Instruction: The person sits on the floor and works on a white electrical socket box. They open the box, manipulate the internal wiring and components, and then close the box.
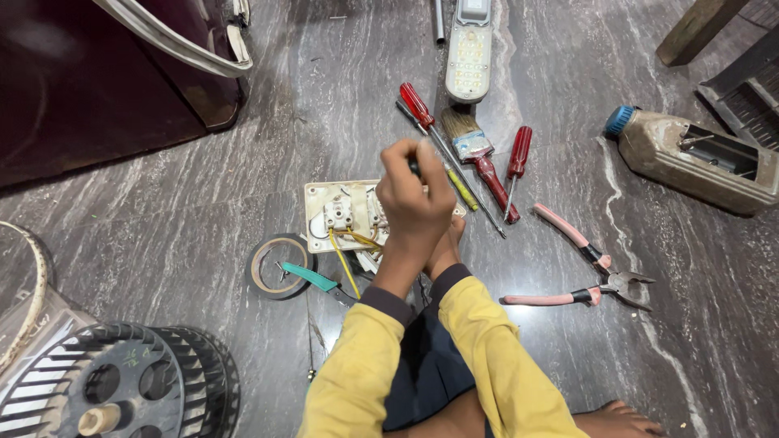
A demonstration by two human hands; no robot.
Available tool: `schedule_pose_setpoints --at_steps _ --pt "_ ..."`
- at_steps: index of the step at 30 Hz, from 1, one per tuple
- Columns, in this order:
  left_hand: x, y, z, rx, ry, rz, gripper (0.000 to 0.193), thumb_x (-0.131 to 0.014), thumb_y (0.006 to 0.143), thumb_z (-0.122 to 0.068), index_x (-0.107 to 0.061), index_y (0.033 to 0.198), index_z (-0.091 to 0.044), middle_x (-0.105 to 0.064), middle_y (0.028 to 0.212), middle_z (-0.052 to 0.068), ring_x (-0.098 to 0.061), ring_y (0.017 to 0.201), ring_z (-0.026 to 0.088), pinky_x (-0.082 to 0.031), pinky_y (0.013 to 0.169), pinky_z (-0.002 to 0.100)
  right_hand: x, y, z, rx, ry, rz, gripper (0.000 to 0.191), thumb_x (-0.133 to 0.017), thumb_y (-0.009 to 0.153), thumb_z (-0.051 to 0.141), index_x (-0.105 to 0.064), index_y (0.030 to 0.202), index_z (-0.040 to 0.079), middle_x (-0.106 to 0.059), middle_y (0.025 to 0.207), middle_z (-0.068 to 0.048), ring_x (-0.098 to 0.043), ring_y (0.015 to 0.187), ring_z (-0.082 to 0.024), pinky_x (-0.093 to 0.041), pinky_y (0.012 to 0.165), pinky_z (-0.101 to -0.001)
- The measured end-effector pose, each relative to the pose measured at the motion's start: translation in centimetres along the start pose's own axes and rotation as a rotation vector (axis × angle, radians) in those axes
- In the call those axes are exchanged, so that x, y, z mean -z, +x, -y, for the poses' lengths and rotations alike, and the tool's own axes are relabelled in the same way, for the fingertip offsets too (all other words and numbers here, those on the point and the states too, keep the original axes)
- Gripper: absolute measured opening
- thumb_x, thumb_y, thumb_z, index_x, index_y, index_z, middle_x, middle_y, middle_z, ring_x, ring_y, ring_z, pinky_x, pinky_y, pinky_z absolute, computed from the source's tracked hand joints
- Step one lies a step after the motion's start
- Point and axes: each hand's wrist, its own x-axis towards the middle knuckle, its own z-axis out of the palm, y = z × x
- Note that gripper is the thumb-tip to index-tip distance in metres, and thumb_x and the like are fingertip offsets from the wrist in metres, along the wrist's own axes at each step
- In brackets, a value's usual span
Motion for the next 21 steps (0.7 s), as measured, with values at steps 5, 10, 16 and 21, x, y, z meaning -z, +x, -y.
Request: schedule_pose_setpoints --at_steps 5,10,16,21 --pt "-0.3 -0.2 -0.2 0.157 -0.087 0.164 0.034 -0.069 0.102 -0.017 -0.046 0.079 -0.006 -0.047 0.056 0.002 -0.047 0.045 0.007 -0.036 0.041 0.032 -0.2 0.1 0.2 0.007 -0.005 -0.005 0.039 -0.073 0.081 0.044 -0.074 0.110 0.018 -0.072 0.098 -0.013 -0.061 0.103 -0.033 -0.030 0.089 -0.0536" --pt "1.2 0.1 -1.1 0.223 -0.136 0.219 0.038 -0.068 0.102 -0.015 -0.046 0.073 -0.004 -0.043 0.056 0.002 -0.037 0.047 0.005 -0.031 0.044 0.031 0.2 0.5 0.8 -0.010 -0.004 0.012 0.040 -0.072 0.082 0.045 -0.072 0.112 0.019 -0.073 0.103 -0.013 -0.062 0.107 -0.034 -0.029 0.087 -0.0555" --pt "2.5 1.2 0.1 0.297 -0.261 0.385 0.040 -0.058 0.107 -0.022 -0.052 0.074 -0.001 -0.034 0.056 0.002 -0.030 0.056 0.003 -0.026 0.046 0.032 -0.3 0.5 0.4 0.065 0.014 -0.101 0.040 -0.073 0.083 0.046 -0.074 0.112 0.019 -0.074 0.103 -0.015 -0.064 0.106 -0.038 -0.027 0.086 -0.0584" --pt "2.8 1.9 1.7 0.407 -0.472 0.639 0.043 -0.054 0.108 -0.030 -0.052 0.074 -0.004 -0.036 0.060 -0.003 -0.032 0.057 0.003 -0.028 0.048 0.029 -0.7 -0.2 0.4 -0.024 -0.113 -0.013 0.023 -0.071 0.079 0.038 -0.080 0.093 0.022 -0.073 0.082 -0.007 -0.064 0.094 -0.027 -0.032 0.101 -0.0488"
